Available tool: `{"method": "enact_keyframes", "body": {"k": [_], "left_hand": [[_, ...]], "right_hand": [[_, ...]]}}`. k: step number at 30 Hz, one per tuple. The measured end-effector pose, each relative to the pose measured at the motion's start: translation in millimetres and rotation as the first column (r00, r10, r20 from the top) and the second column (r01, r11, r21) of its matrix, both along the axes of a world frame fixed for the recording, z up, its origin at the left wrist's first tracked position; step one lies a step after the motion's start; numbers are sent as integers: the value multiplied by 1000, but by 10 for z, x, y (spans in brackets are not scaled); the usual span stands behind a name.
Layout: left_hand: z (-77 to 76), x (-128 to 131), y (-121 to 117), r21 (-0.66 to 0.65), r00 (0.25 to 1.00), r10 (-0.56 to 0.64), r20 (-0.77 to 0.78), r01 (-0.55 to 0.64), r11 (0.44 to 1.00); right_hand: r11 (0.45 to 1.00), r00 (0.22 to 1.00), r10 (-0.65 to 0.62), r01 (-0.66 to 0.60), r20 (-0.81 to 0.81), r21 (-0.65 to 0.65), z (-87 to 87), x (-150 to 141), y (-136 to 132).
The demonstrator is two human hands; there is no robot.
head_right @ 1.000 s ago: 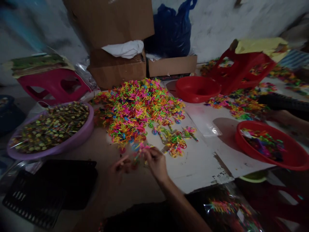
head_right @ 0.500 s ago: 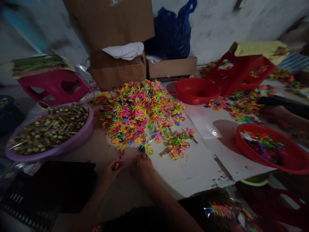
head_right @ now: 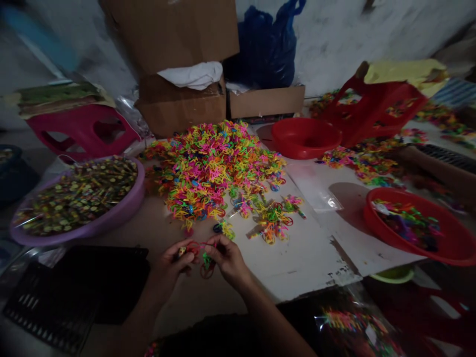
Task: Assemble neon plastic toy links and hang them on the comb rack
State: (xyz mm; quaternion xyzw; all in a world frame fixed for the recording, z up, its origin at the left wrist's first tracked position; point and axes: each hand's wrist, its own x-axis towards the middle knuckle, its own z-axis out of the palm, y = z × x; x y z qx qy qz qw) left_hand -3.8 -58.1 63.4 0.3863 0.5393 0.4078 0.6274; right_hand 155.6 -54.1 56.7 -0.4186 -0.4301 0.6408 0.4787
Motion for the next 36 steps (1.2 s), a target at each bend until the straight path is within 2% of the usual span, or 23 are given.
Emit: {"method": "enact_keyframes", "body": {"k": [5, 11, 16, 22, 31, 34, 36], "left_hand": [[59, 32, -45, 65, 998, 56, -41, -53, 996], [104, 64, -60, 68, 992, 104, 76, -109, 992], [144, 96, -72, 80, 998, 55, 33, -58, 995], [209, 165, -100, 56, 1000, -18, -10, 18, 998], [195, 126, -92, 84, 1000, 2, 9, -3, 996], [214, 134, -101, 86, 1000, -23, -22, 25, 996], [225, 150, -113, 91, 999, -45, -27, 48, 995]], "right_hand": [[1000, 1000, 7, -7, 25, 4, 66, 40, -15], [999, 998, -45, 46, 36, -24, 180, 97, -35], [1000, 997, 17, -19, 74, 19, 275, 108, -82], [997, 999, 33, -36, 40, 75, 271, 96, -100], [989, 990, 64, -80, 122, 125, 271, 202, -85], [985, 987, 97, -113, 127, 130, 275, 178, -97], [988, 990, 79, -93, 114, 125, 279, 149, -114]]}}
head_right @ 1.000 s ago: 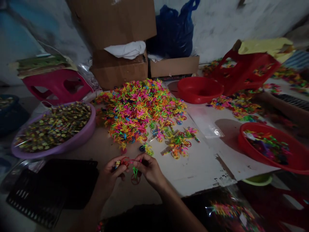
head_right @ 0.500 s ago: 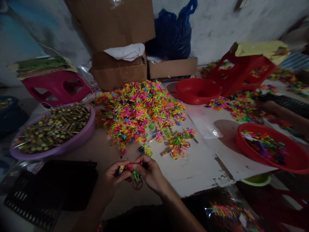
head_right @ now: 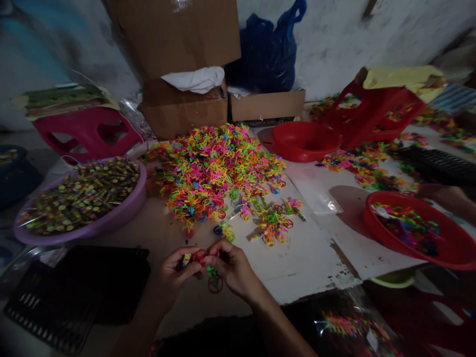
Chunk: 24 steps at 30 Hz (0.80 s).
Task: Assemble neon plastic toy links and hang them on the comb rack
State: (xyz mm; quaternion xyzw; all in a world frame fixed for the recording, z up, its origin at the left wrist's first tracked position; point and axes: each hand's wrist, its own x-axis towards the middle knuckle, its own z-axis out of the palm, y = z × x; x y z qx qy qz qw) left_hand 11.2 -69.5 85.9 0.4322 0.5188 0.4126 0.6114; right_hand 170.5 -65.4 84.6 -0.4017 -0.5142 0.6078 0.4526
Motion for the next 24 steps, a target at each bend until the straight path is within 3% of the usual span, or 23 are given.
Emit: {"method": "enact_keyframes", "body": {"k": [8, 15, 21, 24], "left_hand": [[19, 69, -88, 42, 998, 59, 12, -59, 997], [27, 74, -108, 65, 992, 77, 103, -84, 994], [76, 73, -125, 63, 997, 74, 3, -74, 995], [74, 110, -150, 55, 996, 66, 53, -68, 996]], "right_hand": [[983, 981, -175, 179, -90, 41, 11, -85, -105], [970, 972, -190, 207, -138, 126, 56, -122, -128], [965, 977, -200, 209, -70, 156, 47, -104, -136], [930, 962, -268, 271, -43, 248, 17, -116, -178]]}}
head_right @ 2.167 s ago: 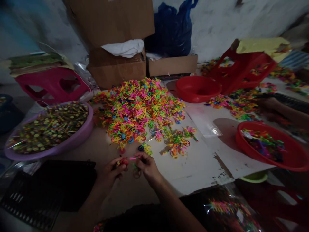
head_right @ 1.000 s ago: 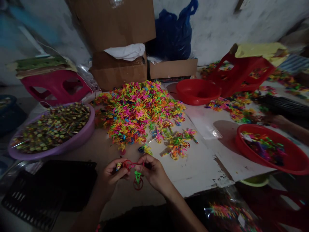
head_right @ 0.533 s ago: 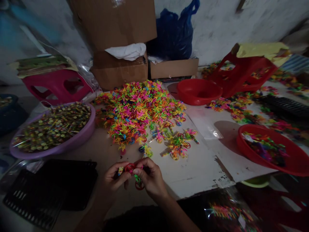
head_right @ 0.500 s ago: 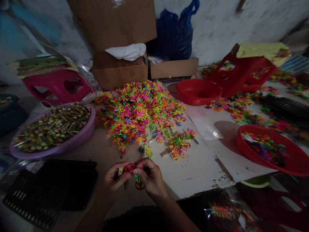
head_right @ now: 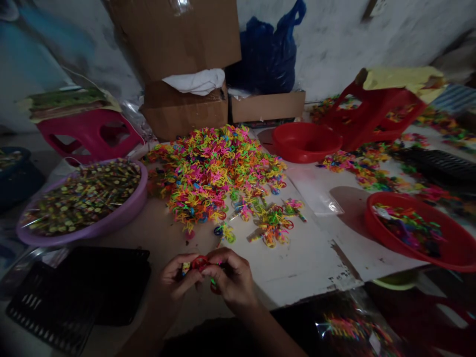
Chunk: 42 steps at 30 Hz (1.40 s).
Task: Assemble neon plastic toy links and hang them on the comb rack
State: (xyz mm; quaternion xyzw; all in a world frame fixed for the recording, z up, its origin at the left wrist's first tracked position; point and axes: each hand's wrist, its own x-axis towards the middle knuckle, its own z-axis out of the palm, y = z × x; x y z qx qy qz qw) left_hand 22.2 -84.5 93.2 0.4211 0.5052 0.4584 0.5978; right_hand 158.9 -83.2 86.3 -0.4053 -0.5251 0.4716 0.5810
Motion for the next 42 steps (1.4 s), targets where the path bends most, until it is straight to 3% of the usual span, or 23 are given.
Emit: {"method": "enact_keyframes", "body": {"k": [6, 11, 13, 16, 19, 21, 25, 30, 36, 42], "left_hand": [[61, 144, -70, 58, 994, -31, 101, 25, 998], [168, 224, -101, 111, 990, 4, 140, -20, 994], [191, 190, -88, 183, 996, 25, 84, -40, 982], [195, 58, -58, 358, 988, 84, -131, -32, 933], [165, -94, -53, 480, 943, 80, -324, 91, 873], [141, -156, -70, 520, 927, 57, -370, 156, 840], [120, -156, -101, 614, 947, 85, -309, 130, 779], [88, -110, -90, 739, 976, 82, -202, 97, 667], [68, -100, -83, 696, 985, 42, -166, 87, 713], [95, -62, -75, 716, 998, -54, -42, 68, 695]], "right_hand": [[976, 977, -210, 212, -49, 55, -45, -101, -189], [969, 968, -246, 247, -51, 22, -4, -85, -220], [979, 981, -191, 193, -38, 62, 25, -42, -167], [990, 1000, -2, 0, 13, 141, 96, 41, -81], [985, 984, 151, -158, 97, 74, 202, 126, -45], [975, 964, 206, -216, 169, 44, 281, 174, -47], [952, 924, 282, -303, 259, 44, 410, 234, -60], [942, 906, 335, -331, 258, -63, 443, 232, -68], [934, 940, 340, -333, 33, -128, 371, 165, -100], [930, 924, 366, -368, -112, 7, 323, 115, -108]]}}
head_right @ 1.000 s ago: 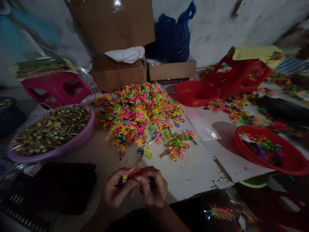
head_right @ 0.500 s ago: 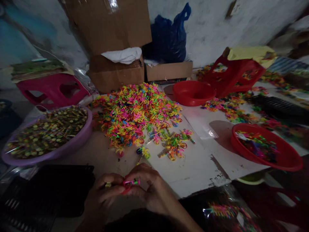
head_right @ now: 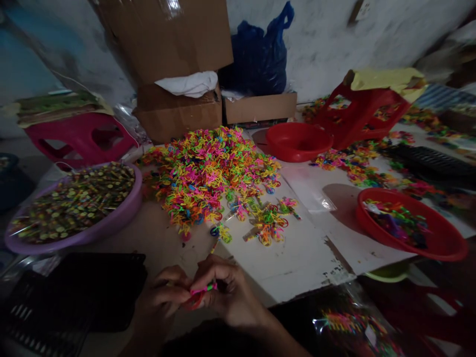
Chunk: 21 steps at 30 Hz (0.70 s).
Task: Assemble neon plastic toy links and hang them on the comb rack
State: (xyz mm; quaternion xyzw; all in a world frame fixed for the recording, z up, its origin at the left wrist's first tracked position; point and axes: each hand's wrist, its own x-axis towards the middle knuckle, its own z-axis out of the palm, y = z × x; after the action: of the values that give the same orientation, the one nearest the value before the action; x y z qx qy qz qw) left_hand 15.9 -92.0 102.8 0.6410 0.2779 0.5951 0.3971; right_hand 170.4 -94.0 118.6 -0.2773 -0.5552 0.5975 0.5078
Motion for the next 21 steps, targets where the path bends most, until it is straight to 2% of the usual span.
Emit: {"method": "enact_keyframes", "body": {"k": [4, 6, 7, 9, 11, 13, 16, 18, 21], "left_hand": [[-46, -43, 5, -85, 999, -39, 11, 40, 996], [-86, -66, 35, -242, 999, 5, -35, -13, 970], [-109, -70, 58, -365, 998, 40, -42, -53, 929], [-159, -57, 109, -632, 992, 130, 5, -98, 769], [-210, -12, 152, -781, 974, 210, 79, -70, 621], [-254, 51, 178, -838, 960, 255, 111, -47, 543], [-295, 129, 191, -866, 955, 277, 103, -51, 497], [-309, 141, 199, -879, 957, 265, 118, -24, 476], [-332, 102, 221, -894, 958, 201, 203, 97, 438]], "right_hand": [[1000, 1000, 3, -4, -5, -10, -34, 22, -1], [999, 999, -12, 14, 41, -39, -93, 46, 11], [998, 997, -26, 30, 66, -57, -134, 54, 21], [992, 995, -56, 65, 87, -110, -230, 48, 47], [974, 994, -105, 111, 41, -199, -323, 2, 77], [938, 990, -144, 135, -5, -320, -399, -71, 107], [873, 978, -211, 193, 12, -448, -485, -156, 170], [822, 942, -333, 312, 41, -477, -537, -160, 232], [754, 877, -474, 449, 76, -479, -612, -118, 333]]}}
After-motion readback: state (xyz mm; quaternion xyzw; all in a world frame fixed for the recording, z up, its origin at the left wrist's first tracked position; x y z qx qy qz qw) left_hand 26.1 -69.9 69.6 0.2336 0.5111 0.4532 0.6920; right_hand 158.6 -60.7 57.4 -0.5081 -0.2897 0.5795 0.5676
